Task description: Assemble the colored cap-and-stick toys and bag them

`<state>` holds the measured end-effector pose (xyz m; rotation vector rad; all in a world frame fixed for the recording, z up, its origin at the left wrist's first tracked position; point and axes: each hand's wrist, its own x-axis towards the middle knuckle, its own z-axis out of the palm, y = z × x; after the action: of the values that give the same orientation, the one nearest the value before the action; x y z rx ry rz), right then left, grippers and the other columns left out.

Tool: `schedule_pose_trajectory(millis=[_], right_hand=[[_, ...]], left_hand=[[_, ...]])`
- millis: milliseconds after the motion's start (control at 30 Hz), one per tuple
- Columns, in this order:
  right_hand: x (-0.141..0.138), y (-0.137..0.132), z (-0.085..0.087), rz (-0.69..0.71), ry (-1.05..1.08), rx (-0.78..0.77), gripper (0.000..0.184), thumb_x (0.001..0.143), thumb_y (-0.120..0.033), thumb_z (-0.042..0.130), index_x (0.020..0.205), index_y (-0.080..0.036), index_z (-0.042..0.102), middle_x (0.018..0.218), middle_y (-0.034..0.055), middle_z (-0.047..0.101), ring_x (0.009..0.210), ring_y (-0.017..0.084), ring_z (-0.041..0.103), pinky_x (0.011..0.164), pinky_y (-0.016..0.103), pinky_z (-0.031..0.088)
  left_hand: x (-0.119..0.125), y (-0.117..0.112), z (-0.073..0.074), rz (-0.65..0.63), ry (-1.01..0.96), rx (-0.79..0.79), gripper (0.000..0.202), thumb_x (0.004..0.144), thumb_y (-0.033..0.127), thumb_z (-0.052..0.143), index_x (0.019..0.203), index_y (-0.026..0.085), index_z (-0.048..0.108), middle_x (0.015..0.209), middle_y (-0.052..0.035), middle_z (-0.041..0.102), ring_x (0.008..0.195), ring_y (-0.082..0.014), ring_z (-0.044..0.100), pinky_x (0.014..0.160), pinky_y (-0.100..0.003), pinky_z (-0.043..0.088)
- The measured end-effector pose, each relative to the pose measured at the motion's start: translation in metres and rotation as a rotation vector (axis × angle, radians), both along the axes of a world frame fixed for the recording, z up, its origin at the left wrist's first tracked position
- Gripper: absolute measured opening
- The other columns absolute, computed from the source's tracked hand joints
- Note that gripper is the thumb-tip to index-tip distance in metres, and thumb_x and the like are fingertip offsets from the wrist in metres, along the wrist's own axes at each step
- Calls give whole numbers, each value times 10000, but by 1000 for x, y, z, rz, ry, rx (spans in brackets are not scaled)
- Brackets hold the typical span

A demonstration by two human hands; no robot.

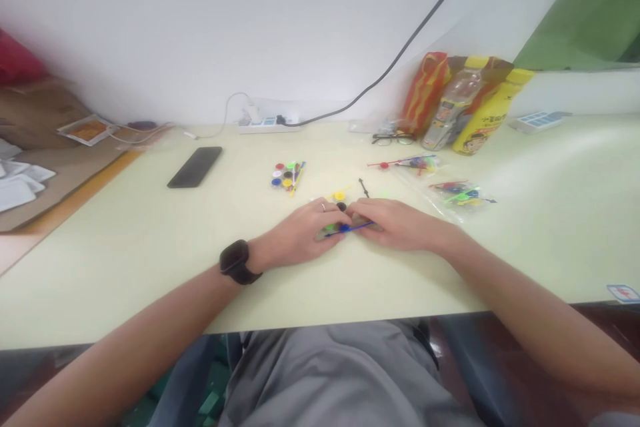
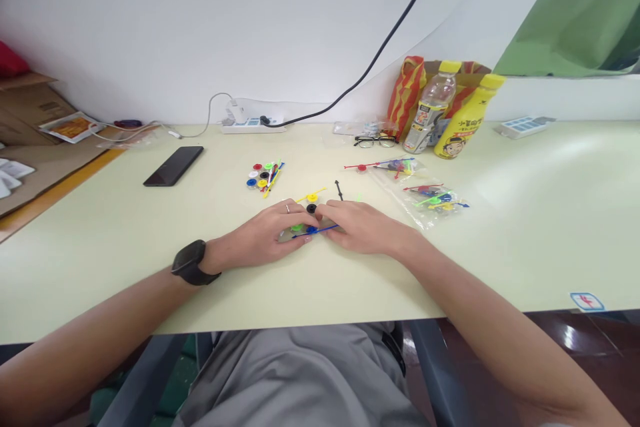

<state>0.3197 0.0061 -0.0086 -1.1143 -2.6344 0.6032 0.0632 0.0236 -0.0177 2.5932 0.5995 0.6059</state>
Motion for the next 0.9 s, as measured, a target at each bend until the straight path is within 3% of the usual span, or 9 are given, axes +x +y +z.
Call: schedule_pose_trajectory(millis=[900], right_hand=[[4, 2, -3, 3, -18, 2, 130, 982, -228, 546, 1106, -228, 587, 1089, 72, 686, 984, 236, 648, 811, 332, 440]], left_hand=[[0, 2, -1, -23, 53, -8, 231, 1033, 214, 575, 1224, 240, 702, 1180, -101, 679, 1132, -264, 614, 1018, -407, 499]])
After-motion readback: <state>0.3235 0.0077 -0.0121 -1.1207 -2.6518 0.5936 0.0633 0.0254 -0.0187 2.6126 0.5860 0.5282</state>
